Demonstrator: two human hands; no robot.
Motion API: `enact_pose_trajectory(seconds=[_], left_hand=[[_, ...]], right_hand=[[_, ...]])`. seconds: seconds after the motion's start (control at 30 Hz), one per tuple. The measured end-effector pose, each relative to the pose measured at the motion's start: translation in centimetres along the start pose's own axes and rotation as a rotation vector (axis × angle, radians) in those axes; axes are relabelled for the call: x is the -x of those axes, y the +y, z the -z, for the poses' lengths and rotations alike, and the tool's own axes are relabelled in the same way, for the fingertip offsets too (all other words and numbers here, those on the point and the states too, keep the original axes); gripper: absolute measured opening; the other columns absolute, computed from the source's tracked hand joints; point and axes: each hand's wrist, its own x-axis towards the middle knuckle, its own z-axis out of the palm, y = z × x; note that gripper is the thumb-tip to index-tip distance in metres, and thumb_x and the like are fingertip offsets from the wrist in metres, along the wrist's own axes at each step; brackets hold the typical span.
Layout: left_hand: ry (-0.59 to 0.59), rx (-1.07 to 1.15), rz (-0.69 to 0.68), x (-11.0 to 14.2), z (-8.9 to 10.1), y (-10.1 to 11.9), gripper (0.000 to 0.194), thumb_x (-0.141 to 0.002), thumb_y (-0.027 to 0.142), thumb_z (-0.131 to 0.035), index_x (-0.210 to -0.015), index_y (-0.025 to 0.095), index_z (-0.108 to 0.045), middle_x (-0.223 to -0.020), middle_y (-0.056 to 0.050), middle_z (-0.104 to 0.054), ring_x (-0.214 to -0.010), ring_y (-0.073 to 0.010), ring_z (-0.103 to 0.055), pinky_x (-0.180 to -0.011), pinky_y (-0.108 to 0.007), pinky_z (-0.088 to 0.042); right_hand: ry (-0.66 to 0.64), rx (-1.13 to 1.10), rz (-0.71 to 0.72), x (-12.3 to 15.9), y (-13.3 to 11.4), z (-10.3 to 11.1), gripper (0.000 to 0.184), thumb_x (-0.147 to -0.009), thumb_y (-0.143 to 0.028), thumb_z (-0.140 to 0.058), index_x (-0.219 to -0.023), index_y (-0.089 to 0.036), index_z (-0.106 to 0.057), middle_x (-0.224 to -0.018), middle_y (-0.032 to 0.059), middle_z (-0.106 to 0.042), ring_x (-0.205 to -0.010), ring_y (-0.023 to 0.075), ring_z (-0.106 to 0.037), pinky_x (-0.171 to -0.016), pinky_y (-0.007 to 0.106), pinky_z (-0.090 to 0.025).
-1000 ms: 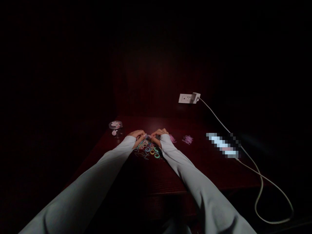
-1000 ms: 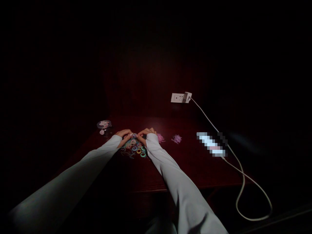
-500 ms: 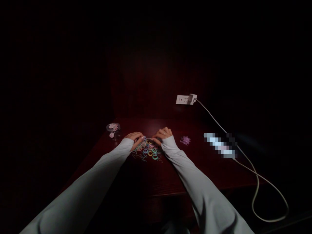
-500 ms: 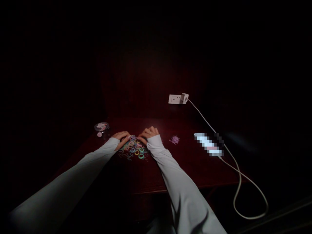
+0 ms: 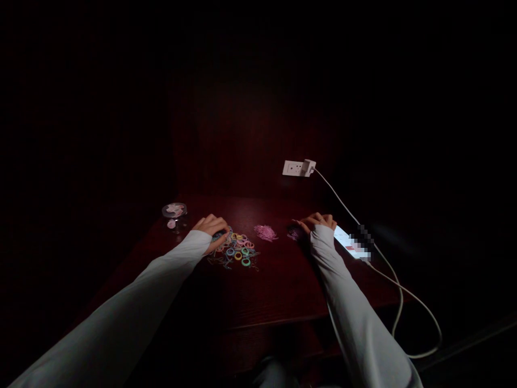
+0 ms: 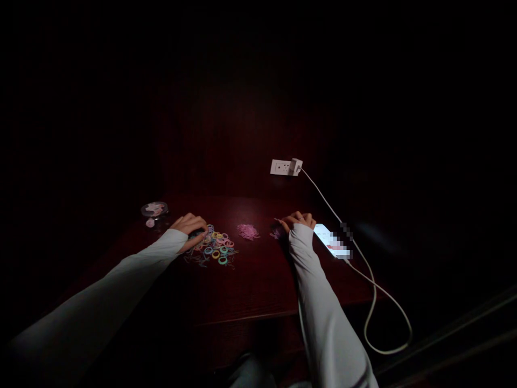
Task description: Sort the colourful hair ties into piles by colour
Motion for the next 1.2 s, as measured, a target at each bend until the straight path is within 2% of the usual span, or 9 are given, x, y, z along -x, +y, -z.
enact_pose_trajectory(seconds=[0.13, 0.3, 0.47, 0.67, 0.77, 0.83, 0.9, 1.1, 1.2], left_hand=[[0.001, -0.012, 0.046, 0.1, -0.1, -0.3, 0.016, -0.095, 0.031, -0.052, -0.093, 0.023, -0.066, -0.103, -0.003, -0.071, -0.100, -0.0235, -0.053, -0.086, -0.036, -0.037], [0.004, -0.010, 0.086, 0.2, 0.0, -0.5, 0.017, -0.095, 0.034, -0.053, -0.093, 0.024, -0.067, -0.104, -0.003, -0.071, -0.101, -0.0239, -0.053, -0.087, -0.036, -0.038], [-0.012, -0.010, 0.088, 0.2, 0.1, -0.5, 0.017, -0.095, 0.034, -0.053, -0.093, 0.024, -0.067, -0.105, -0.003, -0.071, -0.103, -0.0239, -0.054, -0.087, -0.036, -0.038], [0.013, -0.013, 0.068, 0.4, 0.0, -0.7, 0.018, -0.096, 0.031, -0.050, -0.093, 0.023, -0.067, -0.102, -0.004, -0.070, -0.099, -0.0234, -0.054, -0.087, -0.036, -0.038], [0.009, -0.010, 0.058, 0.4, 0.2, -0.5, 0.017, -0.097, 0.030, -0.050, -0.094, 0.023, -0.066, -0.101, -0.003, -0.070, -0.098, -0.0230, -0.055, -0.087, -0.036, -0.037], [0.000, 0.004, 0.066, 0.3, 0.4, -0.4, 0.015, -0.096, 0.028, -0.052, -0.095, 0.023, -0.066, -0.102, -0.002, -0.071, -0.099, -0.0228, -0.055, -0.088, -0.036, -0.038], [-0.012, 0.020, 0.082, 0.3, 0.6, -0.5, 0.014, -0.095, 0.025, -0.053, -0.095, 0.023, -0.066, -0.102, -0.002, -0.071, -0.099, -0.0224, -0.057, -0.089, -0.036, -0.038], [-0.004, 0.007, 0.089, 0.2, 0.6, -1.0, 0.012, -0.094, 0.025, -0.056, -0.096, 0.022, -0.067, -0.097, -0.003, -0.069, -0.098, -0.0224, -0.057, -0.089, -0.035, -0.040], [-0.059, -0.015, 0.029, 0.3, 0.3, -0.9, 0.011, -0.093, 0.030, -0.061, -0.099, 0.023, -0.067, -0.099, -0.003, -0.068, -0.098, -0.0231, -0.057, -0.088, -0.036, -0.041]], right_hand=[[-0.023, 0.014, -0.052, 0.6, 1.6, 0.5, 0.050, -0.100, -0.061, -0.044, -0.087, -0.030, -0.081, -0.096, 0.0079, -0.068, -0.099, 0.0280, -0.041, -0.087, 0.043, -0.025], [-0.110, 0.109, -0.035, 1.0, 1.2, 0.4, 0.048, -0.102, -0.054, -0.042, -0.087, -0.029, -0.080, -0.104, 0.0078, -0.067, -0.105, 0.0290, -0.042, -0.091, 0.044, -0.024], [-0.164, 0.084, -0.012, 1.1, 0.8, 0.6, 0.039, -0.099, -0.049, -0.048, -0.089, -0.028, -0.079, -0.105, 0.0070, -0.067, -0.106, 0.0280, -0.043, -0.093, 0.044, -0.023], [-0.153, 0.057, -0.011, 1.3, 1.0, 1.0, 0.042, -0.098, -0.054, -0.047, -0.087, -0.027, -0.079, -0.101, 0.0072, -0.067, -0.104, 0.0294, -0.044, -0.092, 0.045, -0.025], [-0.078, 0.033, -0.052, 1.1, 0.5, 0.8, 0.042, -0.098, -0.054, -0.048, -0.089, -0.027, -0.078, -0.101, 0.0077, -0.068, -0.104, 0.0300, -0.045, -0.092, 0.046, -0.025], [0.012, -0.004, -0.093, 0.7, -0.9, 0.2, 0.038, -0.099, -0.050, -0.049, -0.094, -0.026, -0.078, -0.102, 0.0082, -0.069, -0.103, 0.0296, -0.046, -0.091, 0.045, -0.025], [0.064, -0.074, -0.080, 0.2, -3.5, -0.7, 0.033, -0.100, -0.045, -0.049, -0.100, -0.027, -0.077, -0.103, 0.0082, -0.070, -0.101, 0.0280, -0.047, -0.090, 0.043, -0.026], [-0.145, -0.277, 0.409, -0.5, -13.6, -4.2, 0.024, -0.099, -0.042, -0.058, -0.108, -0.031, -0.076, -0.105, 0.0048, -0.071, -0.103, 0.0244, -0.048, -0.091, 0.039, -0.030], [-0.221, -0.338, 0.539, -0.3, -15.9, -5.2, 0.023, -0.094, -0.043, -0.065, -0.110, -0.031, -0.077, -0.113, 0.0050, -0.069, -0.105, 0.0248, -0.046, -0.090, 0.038, -0.031]])
